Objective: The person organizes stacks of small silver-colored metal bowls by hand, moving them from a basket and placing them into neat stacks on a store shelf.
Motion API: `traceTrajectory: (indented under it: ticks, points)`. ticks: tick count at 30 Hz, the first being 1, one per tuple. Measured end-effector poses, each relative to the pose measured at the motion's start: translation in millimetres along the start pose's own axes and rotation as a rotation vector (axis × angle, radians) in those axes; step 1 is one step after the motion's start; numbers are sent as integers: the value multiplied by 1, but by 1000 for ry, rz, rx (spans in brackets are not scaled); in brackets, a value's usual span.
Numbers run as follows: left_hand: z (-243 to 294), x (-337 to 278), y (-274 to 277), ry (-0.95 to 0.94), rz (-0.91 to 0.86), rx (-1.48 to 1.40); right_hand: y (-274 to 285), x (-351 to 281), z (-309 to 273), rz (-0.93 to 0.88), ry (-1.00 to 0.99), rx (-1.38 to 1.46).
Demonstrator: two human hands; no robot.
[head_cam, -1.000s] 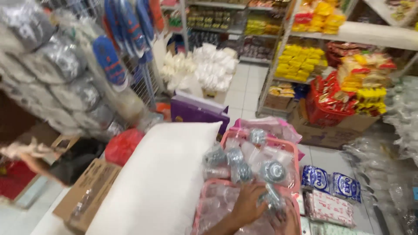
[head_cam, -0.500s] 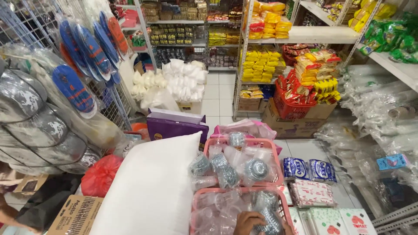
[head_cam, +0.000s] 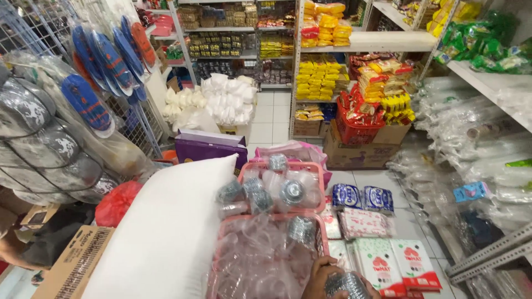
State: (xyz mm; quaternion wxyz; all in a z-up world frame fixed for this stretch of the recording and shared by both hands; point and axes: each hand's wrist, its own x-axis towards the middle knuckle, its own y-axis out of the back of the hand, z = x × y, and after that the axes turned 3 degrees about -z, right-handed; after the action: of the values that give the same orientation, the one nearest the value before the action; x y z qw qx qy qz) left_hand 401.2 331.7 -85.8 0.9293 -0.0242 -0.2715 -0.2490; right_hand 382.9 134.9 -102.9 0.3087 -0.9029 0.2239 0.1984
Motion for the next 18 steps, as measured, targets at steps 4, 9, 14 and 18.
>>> traceTrajectory:
  ticks: [4,9,14,18]
  points:
    - [50,-3,-46,157,-125,-29,67,-41,-18,43,62,38]
    - [85,7,-111,231,-325,-202,163,-107,-40,117,219,106]
    - [134,9,-181,429,-592,-182,241,-216,-35,193,364,218]
    - [159,-2,-233,450,-744,-309,267,-297,-27,342,462,265]
